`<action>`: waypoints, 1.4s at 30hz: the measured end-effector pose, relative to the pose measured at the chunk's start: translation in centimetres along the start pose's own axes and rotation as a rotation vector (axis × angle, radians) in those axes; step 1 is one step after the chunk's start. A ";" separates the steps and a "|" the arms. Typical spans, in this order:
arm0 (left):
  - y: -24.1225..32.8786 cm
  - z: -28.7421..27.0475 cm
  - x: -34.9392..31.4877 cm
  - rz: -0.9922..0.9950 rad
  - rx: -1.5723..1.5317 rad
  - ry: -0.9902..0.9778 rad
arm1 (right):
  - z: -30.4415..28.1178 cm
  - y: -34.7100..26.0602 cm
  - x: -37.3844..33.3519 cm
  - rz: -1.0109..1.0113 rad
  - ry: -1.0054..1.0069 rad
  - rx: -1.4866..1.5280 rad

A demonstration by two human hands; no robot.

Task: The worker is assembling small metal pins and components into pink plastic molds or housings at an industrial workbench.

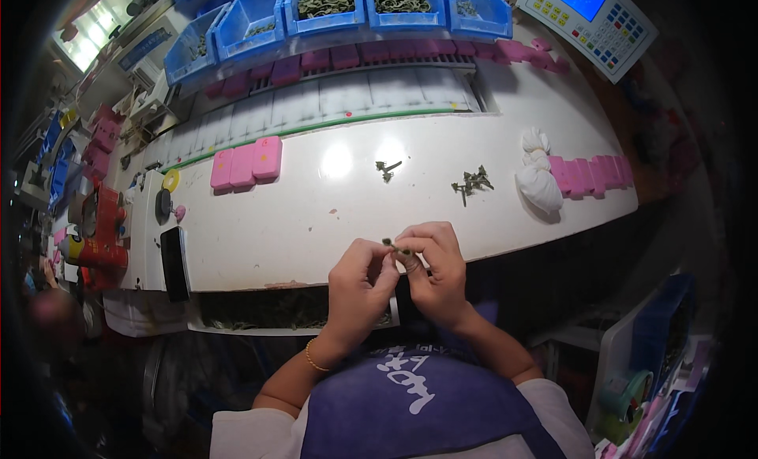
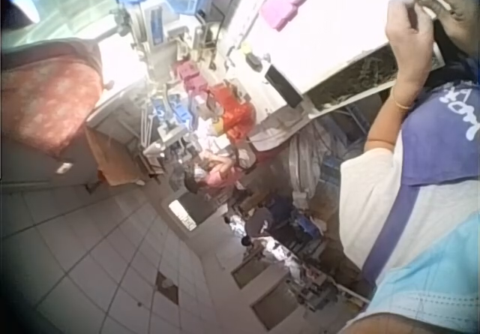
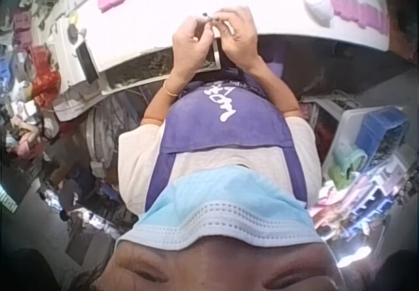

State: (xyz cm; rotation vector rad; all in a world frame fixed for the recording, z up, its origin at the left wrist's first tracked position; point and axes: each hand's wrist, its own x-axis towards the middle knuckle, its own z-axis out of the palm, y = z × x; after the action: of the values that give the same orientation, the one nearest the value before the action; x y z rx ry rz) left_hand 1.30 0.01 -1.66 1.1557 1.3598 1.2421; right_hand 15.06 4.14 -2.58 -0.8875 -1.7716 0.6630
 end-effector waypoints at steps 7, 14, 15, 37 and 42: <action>1.6 -1.4 -1.5 0.089 0.495 -0.063 | -1.6 -0.3 0.9 0.536 -0.092 0.713; 0.7 -3.8 -2.6 -0.009 0.646 -0.082 | -2.0 -0.6 1.0 0.622 -0.135 0.802; 1.2 -3.8 -2.4 -0.008 0.645 -0.084 | -1.8 -0.4 0.9 0.621 -0.133 0.801; 1.8 -1.2 1.9 0.297 -0.035 -0.045 | -1.5 -0.2 1.7 -0.065 -0.082 0.030; 1.9 -1.0 1.8 0.290 -0.040 -0.044 | -1.5 0.0 1.4 -0.051 -0.084 0.054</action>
State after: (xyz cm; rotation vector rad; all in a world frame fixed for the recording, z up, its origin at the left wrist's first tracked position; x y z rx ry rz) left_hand 0.21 1.78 0.23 1.3786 1.1573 1.4312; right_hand 16.15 5.37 -1.29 -0.7849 -1.8363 0.7207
